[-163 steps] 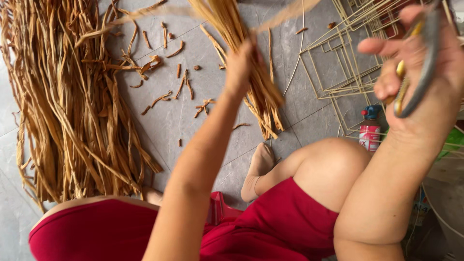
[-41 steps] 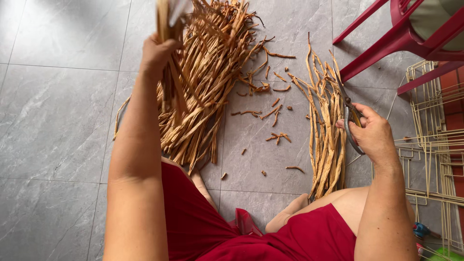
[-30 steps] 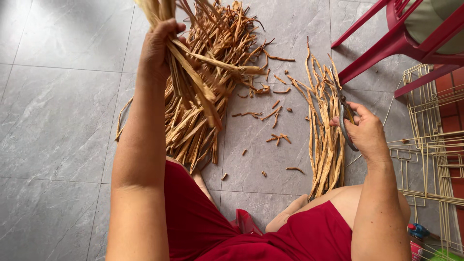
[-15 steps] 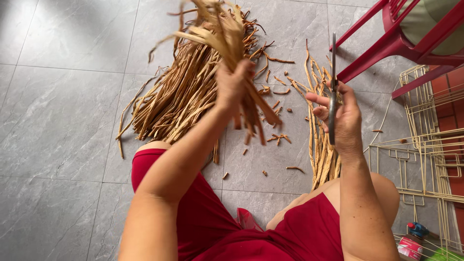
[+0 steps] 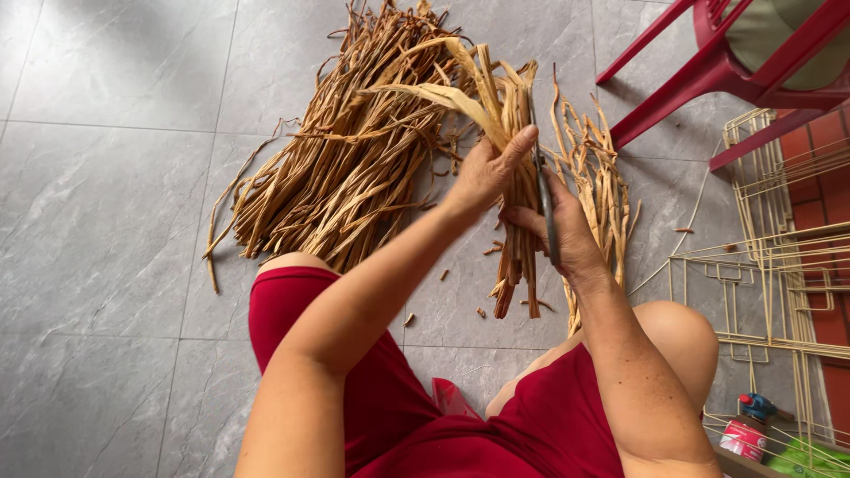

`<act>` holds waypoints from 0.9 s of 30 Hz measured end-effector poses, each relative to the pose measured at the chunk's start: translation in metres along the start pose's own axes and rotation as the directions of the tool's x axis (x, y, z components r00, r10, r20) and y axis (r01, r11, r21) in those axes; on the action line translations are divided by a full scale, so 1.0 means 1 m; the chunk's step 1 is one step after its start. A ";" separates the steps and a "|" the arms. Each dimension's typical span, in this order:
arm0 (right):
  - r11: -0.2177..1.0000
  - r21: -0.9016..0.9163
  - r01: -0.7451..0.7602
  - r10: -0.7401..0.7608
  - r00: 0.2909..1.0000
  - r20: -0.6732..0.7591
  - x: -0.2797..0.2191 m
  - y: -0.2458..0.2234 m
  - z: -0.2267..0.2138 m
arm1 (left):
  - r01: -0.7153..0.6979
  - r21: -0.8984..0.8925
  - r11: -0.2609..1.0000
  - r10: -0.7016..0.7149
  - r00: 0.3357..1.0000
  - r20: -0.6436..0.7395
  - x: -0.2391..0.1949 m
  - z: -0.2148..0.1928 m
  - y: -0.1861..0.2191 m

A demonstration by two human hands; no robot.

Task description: The person sits on a tiled floor and uses scissors to cut a bundle of dried plant stalks into smaller pieces. They hold the stalks in one hand and repeatedly snip them with the other, creating a pile of cut material on the floor.

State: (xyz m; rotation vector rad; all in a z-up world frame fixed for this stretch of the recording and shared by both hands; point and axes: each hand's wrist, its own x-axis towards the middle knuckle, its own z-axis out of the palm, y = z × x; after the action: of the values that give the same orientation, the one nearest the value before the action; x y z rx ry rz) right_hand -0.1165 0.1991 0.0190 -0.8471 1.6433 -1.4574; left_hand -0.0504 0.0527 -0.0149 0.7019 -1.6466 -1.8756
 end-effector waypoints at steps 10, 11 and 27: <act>0.879 0.415 -0.235 0.211 0.972 0.102 -0.012 -0.006 -0.046 | -0.676 0.710 -0.196 0.599 0.491 0.632 -0.025 -0.031 0.048; 0.855 0.446 -0.264 0.223 0.964 0.144 -0.014 -0.004 -0.047 | -0.712 0.693 -0.115 0.631 0.486 0.604 -0.030 -0.026 0.044; 0.729 0.611 -0.309 0.182 0.948 0.263 0.002 0.046 -0.079 | -0.616 0.463 0.637 0.470 0.787 0.401 -0.017 -0.030 0.024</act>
State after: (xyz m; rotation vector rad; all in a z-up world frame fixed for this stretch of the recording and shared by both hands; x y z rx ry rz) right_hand -0.1859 0.2415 -0.0227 -0.3309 0.9451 -1.5470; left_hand -0.0164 0.0405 0.0055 0.1179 -2.3042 -1.0375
